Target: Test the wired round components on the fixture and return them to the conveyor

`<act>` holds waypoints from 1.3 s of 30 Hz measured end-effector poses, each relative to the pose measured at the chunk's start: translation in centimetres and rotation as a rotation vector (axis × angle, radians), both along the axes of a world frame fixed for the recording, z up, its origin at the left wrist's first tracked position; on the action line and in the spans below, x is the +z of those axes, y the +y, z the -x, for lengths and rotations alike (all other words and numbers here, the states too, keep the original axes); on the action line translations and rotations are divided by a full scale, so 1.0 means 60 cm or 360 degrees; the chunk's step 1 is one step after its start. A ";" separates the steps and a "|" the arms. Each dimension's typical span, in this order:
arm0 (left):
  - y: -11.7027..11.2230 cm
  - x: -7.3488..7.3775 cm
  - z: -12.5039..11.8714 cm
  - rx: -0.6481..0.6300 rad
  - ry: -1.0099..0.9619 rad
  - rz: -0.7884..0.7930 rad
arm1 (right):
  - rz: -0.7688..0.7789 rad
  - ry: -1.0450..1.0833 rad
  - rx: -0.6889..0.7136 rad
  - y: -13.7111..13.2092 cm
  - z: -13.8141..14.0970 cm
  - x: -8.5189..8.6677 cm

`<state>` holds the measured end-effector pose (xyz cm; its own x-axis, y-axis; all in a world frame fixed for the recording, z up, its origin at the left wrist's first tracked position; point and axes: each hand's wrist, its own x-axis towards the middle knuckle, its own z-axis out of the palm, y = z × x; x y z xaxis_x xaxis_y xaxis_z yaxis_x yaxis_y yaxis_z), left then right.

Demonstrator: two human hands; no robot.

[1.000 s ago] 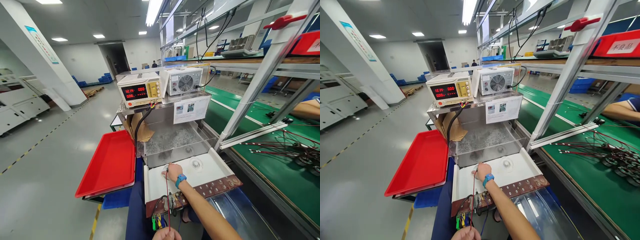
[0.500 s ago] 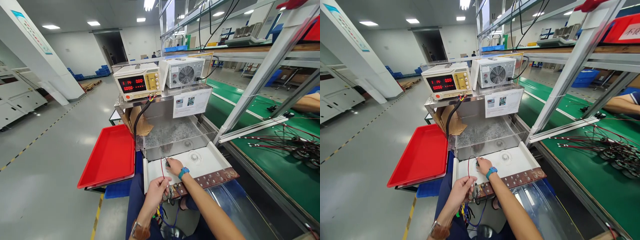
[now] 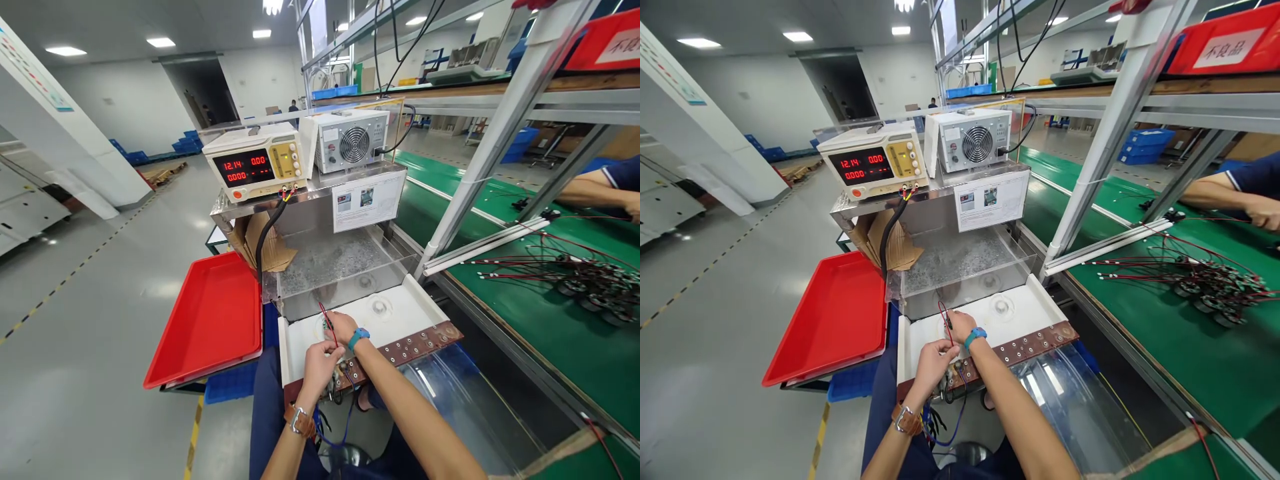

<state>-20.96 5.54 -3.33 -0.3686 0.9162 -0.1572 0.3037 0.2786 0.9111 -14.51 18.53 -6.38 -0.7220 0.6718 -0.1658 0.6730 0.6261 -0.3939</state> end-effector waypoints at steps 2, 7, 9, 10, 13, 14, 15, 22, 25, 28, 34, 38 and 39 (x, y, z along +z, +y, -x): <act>0.001 -0.004 0.000 -0.0023 0.0030 0.0015 | 0.0002 0.0004 0.0001 -0.001 -0.001 0.003; 0.003 -0.015 -0.001 -0.0044 0.0084 0.0069 | 0.0014 0.0021 0.0002 -0.002 -0.002 0.004; 0.003 -0.019 -0.002 -0.0029 0.0107 0.0099 | 0.0013 0.0043 0.0003 -0.001 -0.002 0.000; 0.003 -0.021 -0.003 -0.0019 0.0118 0.0114 | 0.0011 0.0054 0.0001 0.000 -0.001 -0.003; 0.003 -0.022 -0.004 0.0001 0.0142 0.0149 | 0.0012 0.0063 -0.0002 0.001 0.000 -0.009; 0.003 -0.022 -0.004 0.0006 0.0149 0.0155 | 0.0016 0.0060 -0.0006 0.000 0.000 -0.010; 0.003 -0.021 -0.004 0.0010 0.0160 0.0158 | 0.0020 0.0058 -0.0010 0.000 0.000 -0.010; 0.000 -0.013 -0.009 0.0073 0.0246 0.0154 | 0.0053 0.0077 -0.0019 -0.005 0.003 -0.006; -0.002 -0.014 -0.011 0.0101 0.0236 0.0163 | 0.0049 0.0118 -0.0034 -0.006 0.005 -0.011; -0.004 -0.015 -0.011 0.0123 0.0202 0.0172 | 0.0043 0.0145 -0.0040 -0.007 0.006 -0.017; -0.004 -0.012 -0.011 0.0126 0.0241 0.0177 | 0.0013 0.0147 -0.0030 -0.008 0.008 -0.017; -0.002 -0.013 -0.008 0.0082 0.0132 0.0015 | -0.0054 0.0162 -0.0080 -0.016 0.007 0.007; -0.002 -0.013 -0.006 0.0074 0.0077 -0.0060 | -0.0075 0.0208 -0.0136 -0.017 0.000 0.019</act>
<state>-20.58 5.43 -4.10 -0.4173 0.9028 -0.1036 0.3353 0.2589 0.9058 -14.53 17.49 -5.24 -0.6753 0.7364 -0.0412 0.6695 0.5886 -0.4530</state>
